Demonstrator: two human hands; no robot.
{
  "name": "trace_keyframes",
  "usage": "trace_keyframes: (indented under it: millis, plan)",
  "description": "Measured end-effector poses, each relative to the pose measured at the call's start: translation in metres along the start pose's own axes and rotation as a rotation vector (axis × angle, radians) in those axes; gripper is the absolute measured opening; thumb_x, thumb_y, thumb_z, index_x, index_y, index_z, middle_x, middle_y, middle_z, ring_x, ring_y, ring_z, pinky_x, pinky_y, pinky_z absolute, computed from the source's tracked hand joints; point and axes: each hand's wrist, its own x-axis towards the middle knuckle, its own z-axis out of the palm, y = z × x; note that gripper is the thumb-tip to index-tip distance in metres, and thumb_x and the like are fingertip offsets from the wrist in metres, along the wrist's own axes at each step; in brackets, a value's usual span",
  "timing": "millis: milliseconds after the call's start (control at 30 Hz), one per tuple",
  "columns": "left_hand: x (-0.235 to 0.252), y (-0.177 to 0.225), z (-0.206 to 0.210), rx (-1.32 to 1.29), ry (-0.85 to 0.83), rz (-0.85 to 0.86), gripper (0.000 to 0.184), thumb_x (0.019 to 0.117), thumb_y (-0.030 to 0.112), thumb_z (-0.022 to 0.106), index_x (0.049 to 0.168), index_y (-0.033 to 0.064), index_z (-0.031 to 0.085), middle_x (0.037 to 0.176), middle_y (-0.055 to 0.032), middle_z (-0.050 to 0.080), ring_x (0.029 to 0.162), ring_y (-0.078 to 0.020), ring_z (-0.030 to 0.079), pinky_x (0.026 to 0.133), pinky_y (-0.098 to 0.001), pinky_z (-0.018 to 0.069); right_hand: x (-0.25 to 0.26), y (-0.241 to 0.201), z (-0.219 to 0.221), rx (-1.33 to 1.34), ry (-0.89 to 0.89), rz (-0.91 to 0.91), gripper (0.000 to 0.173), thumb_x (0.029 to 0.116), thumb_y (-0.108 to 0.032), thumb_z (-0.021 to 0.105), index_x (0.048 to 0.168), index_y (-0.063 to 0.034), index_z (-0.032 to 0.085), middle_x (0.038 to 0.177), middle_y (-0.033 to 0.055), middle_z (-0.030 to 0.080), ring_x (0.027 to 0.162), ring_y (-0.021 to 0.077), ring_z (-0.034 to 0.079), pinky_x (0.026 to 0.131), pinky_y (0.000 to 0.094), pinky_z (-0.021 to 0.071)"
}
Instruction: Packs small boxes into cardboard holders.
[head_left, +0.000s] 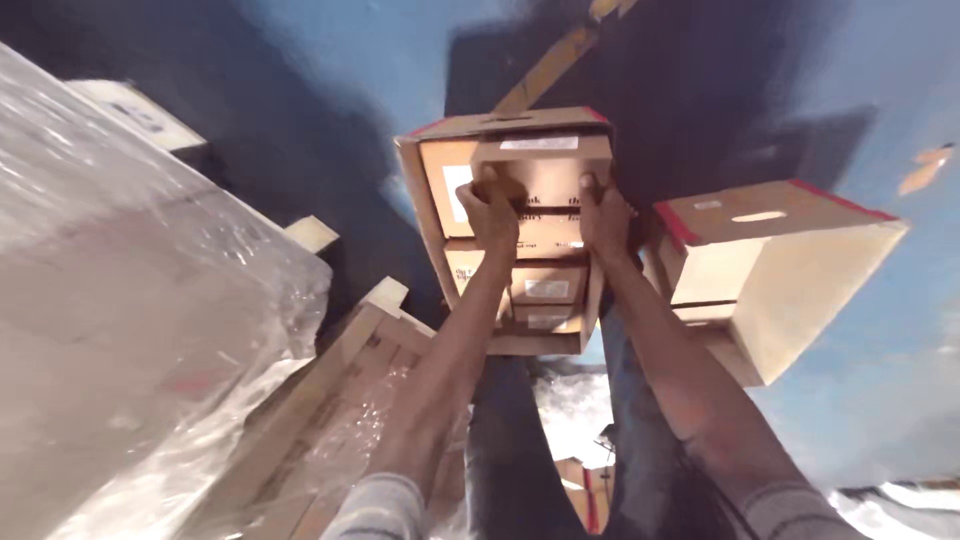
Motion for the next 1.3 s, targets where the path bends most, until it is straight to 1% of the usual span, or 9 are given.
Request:
trace_keyframes:
  millis: [133,267,500,700,833,933,1067,1167,1300]
  plan:
    - [0.018,0.017,0.005,0.067,0.013,-0.089,0.054,0.1055,0.047,0.051,0.128,-0.0015,0.055,0.113,-0.0174,0.067,0.103,-0.0267,0.067,0.093,-0.0458,0.0553,0.028,-0.026,-0.004,0.021,-0.052,0.119,0.058,0.1056,-0.054,0.048,0.132,-0.0038,0.062,0.113,0.0193,0.070,0.105,0.0331,0.067,0.092,0.0569,0.0519]
    - [0.028,0.027,0.015,0.014,0.038,-0.125,0.056,0.1029,0.052,0.054,0.126,0.0013,0.057,0.111,-0.0165,0.067,0.101,-0.0275,0.068,0.088,-0.0477,0.0565,0.061,-0.030,-0.012,0.006,-0.131,0.144,0.056,0.1025,-0.054,0.055,0.115,-0.0026,0.071,0.114,0.0194,0.070,0.109,0.0322,0.067,0.095,0.0568,0.0513]
    - [0.023,-0.003,0.000,-0.008,-0.214,-0.018,0.058,0.1075,0.039,0.050,0.150,0.0004,0.040,0.133,-0.0198,0.062,0.118,-0.0257,0.065,0.103,-0.0434,0.0529,0.044,-0.016,0.014,0.021,0.022,0.077,0.056,0.1068,-0.050,0.048,0.131,-0.0021,0.063,0.118,0.0188,0.070,0.111,0.0312,0.067,0.099,0.0521,0.0510]
    - [0.018,-0.008,-0.001,-0.298,-0.120,-0.102,0.048,0.1108,0.040,0.041,0.135,0.0014,0.054,0.118,-0.0152,0.066,0.104,-0.0203,0.067,0.092,-0.0403,0.0574,0.027,-0.018,0.009,0.024,0.054,0.053,0.057,0.1066,-0.052,0.046,0.137,-0.0063,0.062,0.124,0.0158,0.070,0.117,0.0272,0.065,0.103,0.0512,0.0485]
    - [0.002,-0.036,-0.004,-0.501,-0.121,0.006,0.041,0.1091,0.038,0.047,0.126,0.0007,0.052,0.107,-0.0109,0.063,0.096,-0.0178,0.065,0.087,-0.0387,0.0582,0.016,0.013,0.010,0.068,0.046,-0.121,0.051,0.1066,-0.041,0.053,0.143,-0.0049,0.058,0.120,0.0116,0.071,0.111,0.0167,0.068,0.101,0.0386,0.0530]
    - [0.011,-0.030,0.007,-0.508,-0.062,0.004,0.035,0.1057,0.029,0.057,0.121,-0.0019,0.052,0.100,-0.0103,0.062,0.087,-0.0157,0.065,0.080,-0.0339,0.0586,0.030,0.017,0.016,0.111,0.047,-0.132,0.052,0.1060,-0.035,0.056,0.146,-0.0015,0.052,0.119,0.0140,0.070,0.108,0.0176,0.068,0.099,0.0372,0.0530]
    - [-0.006,-0.067,0.010,-0.616,-0.018,0.054,0.026,0.1096,0.024,0.042,0.116,-0.0005,0.047,0.091,-0.0101,0.059,0.078,-0.0191,0.064,0.073,-0.0398,0.0602,-0.005,0.048,0.021,0.150,0.027,-0.180,0.059,0.1027,-0.027,0.061,0.150,0.0051,0.045,0.130,0.0187,0.066,0.116,0.0158,0.066,0.103,0.0306,0.0526]
    - [-0.027,-0.079,0.001,-0.560,-0.054,0.099,0.029,0.1099,0.023,0.035,0.122,-0.0015,0.044,0.092,-0.0075,0.059,0.081,-0.0146,0.065,0.079,-0.0367,0.0596,-0.032,0.072,0.023,0.167,-0.007,-0.115,0.063,0.1014,-0.027,0.064,0.150,0.0070,0.042,0.131,0.0202,0.065,0.118,0.0155,0.065,0.103,0.0309,0.0529]
    - [-0.034,-0.069,-0.019,-0.455,-0.173,0.048,0.039,0.1103,0.033,0.038,0.131,0.0011,0.044,0.100,-0.0069,0.060,0.089,-0.0113,0.063,0.085,-0.0336,0.0564,-0.043,0.053,0.010,0.223,-0.092,-0.034,0.071,0.0998,-0.030,0.069,0.156,-0.0041,0.035,0.140,0.0160,0.060,0.121,0.0189,0.064,0.103,0.0367,0.0542]
